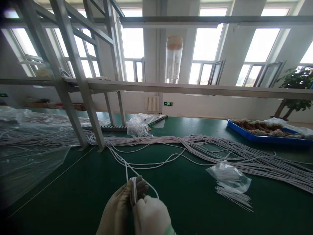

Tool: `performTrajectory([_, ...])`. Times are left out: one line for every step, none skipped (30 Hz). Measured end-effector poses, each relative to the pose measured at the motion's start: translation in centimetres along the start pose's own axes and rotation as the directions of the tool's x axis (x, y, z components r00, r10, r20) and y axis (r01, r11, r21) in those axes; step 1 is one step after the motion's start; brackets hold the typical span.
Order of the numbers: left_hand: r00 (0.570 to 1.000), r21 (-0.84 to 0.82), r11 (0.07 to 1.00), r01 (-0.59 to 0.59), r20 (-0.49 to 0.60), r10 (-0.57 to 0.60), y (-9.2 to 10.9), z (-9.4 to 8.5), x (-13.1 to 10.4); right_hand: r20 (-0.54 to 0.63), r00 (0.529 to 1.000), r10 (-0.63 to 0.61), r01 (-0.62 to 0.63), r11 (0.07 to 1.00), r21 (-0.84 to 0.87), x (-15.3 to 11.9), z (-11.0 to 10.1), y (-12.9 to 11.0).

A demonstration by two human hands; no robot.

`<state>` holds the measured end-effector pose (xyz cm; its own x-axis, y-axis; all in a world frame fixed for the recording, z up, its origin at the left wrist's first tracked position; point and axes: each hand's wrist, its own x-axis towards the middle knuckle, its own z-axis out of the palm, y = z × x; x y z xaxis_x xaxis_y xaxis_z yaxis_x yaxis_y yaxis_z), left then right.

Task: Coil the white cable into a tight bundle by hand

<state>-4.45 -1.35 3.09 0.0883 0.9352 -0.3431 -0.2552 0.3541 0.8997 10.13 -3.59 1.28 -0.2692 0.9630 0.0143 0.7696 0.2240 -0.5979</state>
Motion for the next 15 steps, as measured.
performTrajectory([0.999, -0.045, 0.999, 0.003, -0.039, -0.005, 0.6, 0.2, -0.4, 0.033, 0.999, 0.012, -0.014, 0.998, 0.054, -0.4, 1.2, 0.7])
performTrajectory([0.998, -0.124, 0.992, 0.019, -0.05, -0.026, 1.0, 0.4, -0.7, 0.086, 0.996, 0.033, -0.043, 0.991, 0.126, -0.7, 2.2, 1.6])
performTrajectory([0.999, -0.22, 0.975, 0.028, -0.035, -0.037, 1.3, 0.4, -0.8, 0.148, 0.988, 0.051, -0.08, 0.977, 0.197, -0.8, 2.8, 2.5])
performTrajectory([0.999, -0.321, 0.946, 0.036, -0.003, -0.039, 1.4, 0.3, -0.8, 0.203, 0.977, 0.063, -0.115, 0.96, 0.255, -0.8, 2.9, 3.4])
performTrajectory([0.998, -0.403, 0.914, 0.046, 0.055, -0.026, 1.3, 0.1, -0.7, 0.243, 0.968, 0.066, -0.141, 0.941, 0.307, -0.7, 2.7, 4.2])
performTrajectory([0.993, -0.452, 0.891, 0.055, 0.119, -0.001, 1.1, -0.2, -0.6, 0.259, 0.963, 0.068, -0.159, 0.924, 0.349, -0.3, 2.0, 4.9])
performTrajectory([0.983, -0.457, 0.886, 0.075, 0.182, 0.011, 0.9, -0.6, -0.6, 0.247, 0.966, 0.071, -0.163, 0.912, 0.376, 0.2, 1.0, 5.4])
performTrajectory([0.972, -0.415, 0.904, 0.103, 0.235, -0.002, 0.7, -1.0, -0.6, 0.217, 0.973, 0.076, -0.158, 0.907, 0.389, 0.8, -0.3, 5.8])
performTrajectory([0.962, -0.335, 0.935, 0.119, 0.271, -0.026, 0.7, -1.3, -0.7, 0.174, 0.981, 0.087, -0.15, 0.909, 0.39, 1.5, -1.7, 6.0])
performTrajectory([0.954, -0.225, 0.966, 0.125, 0.293, -0.055, 0.8, -1.5, -0.9, 0.127, 0.988, 0.092, -0.133, 0.92, 0.369, 2.3, -3.1, 6.1])
performTrajectory([0.951, -0.109, 0.986, 0.123, 0.297, -0.085, 0.9, -1.6, -1.1, 0.082, 0.992, 0.094, -0.117, 0.933, 0.342, 3.1, -4.4, 5.9])
performTrajectory([0.953, -0.004, 0.993, 0.118, 0.282, -0.112, 1.1, -1.6, -1.3, 0.046, 0.995, 0.093, -0.103, 0.944, 0.314, 3.8, -5.6, 5.6])
performTrajectory([0.955, 0.074, 0.991, 0.113, 0.266, -0.129, 1.3, -1.4, -1.5, 0.021, 0.996, 0.089, -0.092, 0.951, 0.296, 4.3, -6.5, 5.1])
performTrajectory([0.959, 0.094, 0.989, 0.11, 0.251, -0.131, 1.3, -1.2, -1.6, 0.005, 0.996, 0.088, -0.086, 0.953, 0.29, 4.6, -7.2, 4.4])
performTrajectory([0.956, 0.079, 0.988, 0.135, 0.253, -0.151, 1.3, -1.0, -1.5, -0.008, 0.996, 0.085, -0.079, 0.956, 0.284, 4.7, -7.5, 3.6])
